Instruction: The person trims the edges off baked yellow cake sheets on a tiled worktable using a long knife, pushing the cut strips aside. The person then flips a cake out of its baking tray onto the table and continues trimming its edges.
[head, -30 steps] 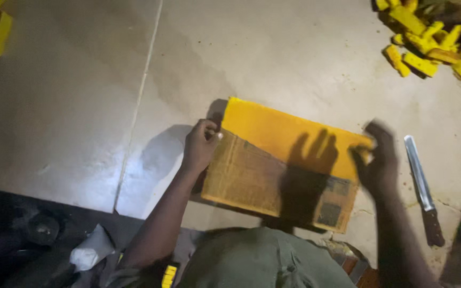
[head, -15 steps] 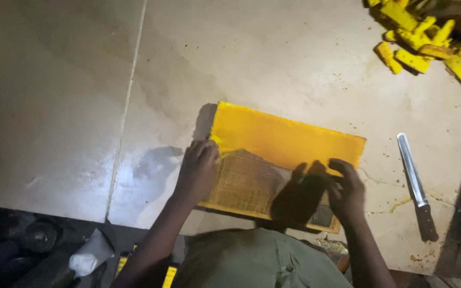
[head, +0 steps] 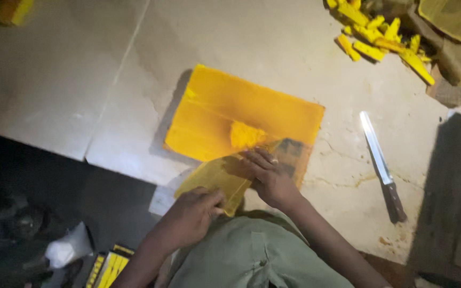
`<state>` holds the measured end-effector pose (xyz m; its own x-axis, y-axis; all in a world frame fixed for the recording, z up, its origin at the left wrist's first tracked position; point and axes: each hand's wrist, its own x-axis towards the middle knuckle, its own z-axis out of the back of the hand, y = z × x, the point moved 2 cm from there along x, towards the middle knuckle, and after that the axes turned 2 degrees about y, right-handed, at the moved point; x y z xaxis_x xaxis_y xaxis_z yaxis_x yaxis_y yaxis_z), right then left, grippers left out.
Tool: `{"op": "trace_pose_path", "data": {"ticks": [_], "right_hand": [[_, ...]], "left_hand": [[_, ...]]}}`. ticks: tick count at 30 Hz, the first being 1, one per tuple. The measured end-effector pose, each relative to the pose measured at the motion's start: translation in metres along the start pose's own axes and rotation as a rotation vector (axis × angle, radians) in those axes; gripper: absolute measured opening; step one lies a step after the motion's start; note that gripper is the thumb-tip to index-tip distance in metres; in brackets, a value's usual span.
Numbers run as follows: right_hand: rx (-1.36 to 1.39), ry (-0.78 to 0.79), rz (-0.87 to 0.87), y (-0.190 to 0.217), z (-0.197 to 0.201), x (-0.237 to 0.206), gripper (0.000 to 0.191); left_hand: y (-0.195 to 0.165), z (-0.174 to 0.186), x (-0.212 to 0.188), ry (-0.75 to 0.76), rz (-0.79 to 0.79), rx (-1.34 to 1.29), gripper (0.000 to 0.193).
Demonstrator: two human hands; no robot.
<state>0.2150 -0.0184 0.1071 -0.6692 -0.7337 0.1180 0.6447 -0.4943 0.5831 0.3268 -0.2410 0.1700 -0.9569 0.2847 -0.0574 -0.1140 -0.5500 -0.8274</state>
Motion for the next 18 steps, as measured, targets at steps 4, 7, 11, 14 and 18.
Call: {"op": "trace_pose_path", "data": {"ticks": [4, 7, 11, 14, 18], "right_hand": [[0.168, 0.175, 0.017, -0.045, -0.023, -0.090, 0.051], [0.193, 0.292, -0.045, -0.083, 0.015, -0.141, 0.046], [0.229, 0.324, -0.513, -0.120, 0.155, -0.158, 0.036], [0.089, -0.029, -0.651, -0.148, 0.230, -0.159, 0.031], [-0.016, -0.590, -0.577, -0.156, 0.218, -0.157, 0.026]], "left_hand": [[-0.044, -0.057, -0.024, 0.161, 0.095, -0.227, 0.012], [-0.058, -0.084, -0.040, 0.003, 0.137, -0.476, 0.014], [-0.038, -0.096, -0.050, -0.163, 0.216, -0.115, 0.017], [0.010, -0.085, -0.043, -0.273, 0.328, 0.034, 0.016], [0.092, -0.045, -0.023, -0.485, 0.499, 0.260, 0.013]]}}
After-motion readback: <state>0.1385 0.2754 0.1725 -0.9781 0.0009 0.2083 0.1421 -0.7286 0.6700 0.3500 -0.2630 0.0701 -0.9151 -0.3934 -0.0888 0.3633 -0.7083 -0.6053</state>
